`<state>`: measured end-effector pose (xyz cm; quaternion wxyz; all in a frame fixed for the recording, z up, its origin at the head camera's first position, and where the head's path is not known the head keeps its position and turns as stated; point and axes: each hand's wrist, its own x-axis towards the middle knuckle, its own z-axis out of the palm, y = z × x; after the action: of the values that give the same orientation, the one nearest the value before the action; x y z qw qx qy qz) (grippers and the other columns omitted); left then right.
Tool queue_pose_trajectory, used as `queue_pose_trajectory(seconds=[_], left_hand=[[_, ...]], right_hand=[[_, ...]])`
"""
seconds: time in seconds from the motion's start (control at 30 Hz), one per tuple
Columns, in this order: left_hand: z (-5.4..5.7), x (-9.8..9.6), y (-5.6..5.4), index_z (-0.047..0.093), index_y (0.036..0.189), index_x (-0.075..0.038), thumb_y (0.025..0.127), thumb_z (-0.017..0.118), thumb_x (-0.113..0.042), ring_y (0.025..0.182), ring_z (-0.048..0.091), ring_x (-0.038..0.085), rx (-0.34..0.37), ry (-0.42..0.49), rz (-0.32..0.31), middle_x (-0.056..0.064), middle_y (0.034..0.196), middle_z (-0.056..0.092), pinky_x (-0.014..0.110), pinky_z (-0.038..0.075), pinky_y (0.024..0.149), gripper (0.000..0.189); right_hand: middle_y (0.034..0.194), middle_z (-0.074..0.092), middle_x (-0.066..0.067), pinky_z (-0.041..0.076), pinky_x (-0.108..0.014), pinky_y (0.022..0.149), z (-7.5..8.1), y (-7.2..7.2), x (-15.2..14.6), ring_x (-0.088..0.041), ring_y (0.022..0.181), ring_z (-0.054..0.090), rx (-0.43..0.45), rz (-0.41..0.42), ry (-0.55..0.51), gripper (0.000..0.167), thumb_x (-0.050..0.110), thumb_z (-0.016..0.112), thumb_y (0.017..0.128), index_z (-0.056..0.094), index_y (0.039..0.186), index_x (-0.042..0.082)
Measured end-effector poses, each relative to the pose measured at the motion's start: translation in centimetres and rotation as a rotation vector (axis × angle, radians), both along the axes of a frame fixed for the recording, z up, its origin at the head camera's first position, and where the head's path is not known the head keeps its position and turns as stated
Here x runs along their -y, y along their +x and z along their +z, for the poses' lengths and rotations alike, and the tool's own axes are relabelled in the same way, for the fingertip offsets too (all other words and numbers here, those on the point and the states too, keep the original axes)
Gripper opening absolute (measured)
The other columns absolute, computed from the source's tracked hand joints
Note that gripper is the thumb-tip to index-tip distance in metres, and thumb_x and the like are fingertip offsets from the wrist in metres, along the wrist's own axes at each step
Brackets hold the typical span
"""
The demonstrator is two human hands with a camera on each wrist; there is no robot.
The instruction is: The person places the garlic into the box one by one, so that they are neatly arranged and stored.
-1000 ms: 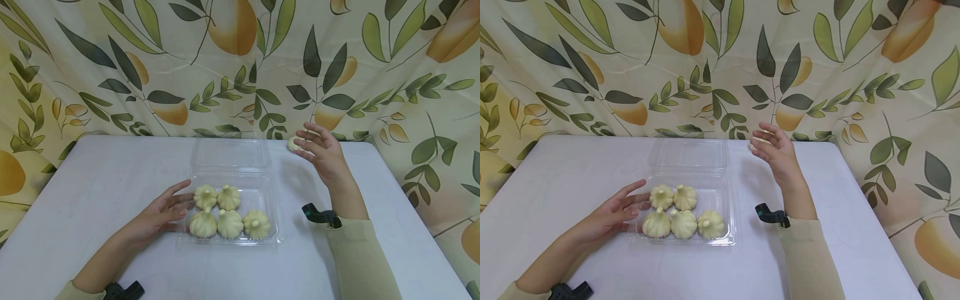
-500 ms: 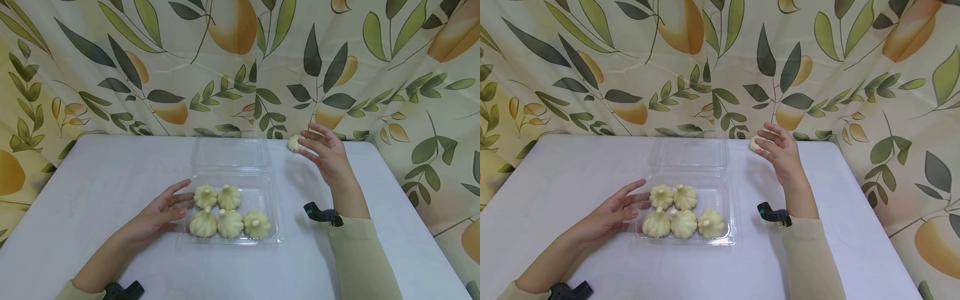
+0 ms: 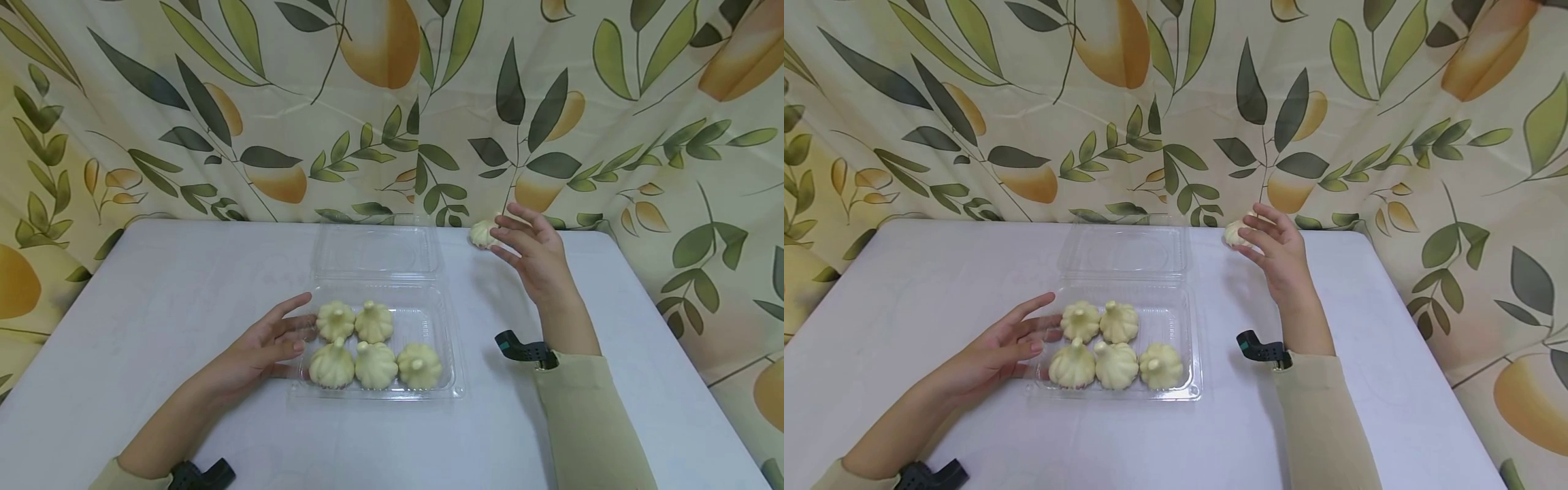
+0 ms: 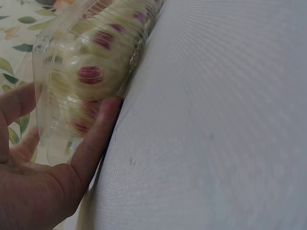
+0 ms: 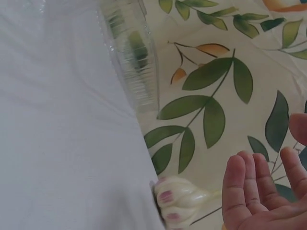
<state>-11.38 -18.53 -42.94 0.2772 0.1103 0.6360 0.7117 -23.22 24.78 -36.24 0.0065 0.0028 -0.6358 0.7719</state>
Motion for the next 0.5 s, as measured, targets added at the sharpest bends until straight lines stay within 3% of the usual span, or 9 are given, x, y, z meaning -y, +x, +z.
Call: queue_pose_trajectory(seconds=[0.5], left_hand=[[-0.01,0.04,-0.02,0.014,0.16,-0.027,0.102,0.054,-0.011,0.145,0.027,0.04,0.005,-0.005,0.001,0.016,0.16,0.023,0.052,0.05,0.095,0.073]], right_hand=[[0.129,0.054,-0.007,0.055,-0.029,0.089,-0.94,-0.57,-0.49,-0.018,0.108,0.061,0.109,-0.052,-0.054,0.041,0.007,0.066,0.095,0.052,0.132,0.019]])
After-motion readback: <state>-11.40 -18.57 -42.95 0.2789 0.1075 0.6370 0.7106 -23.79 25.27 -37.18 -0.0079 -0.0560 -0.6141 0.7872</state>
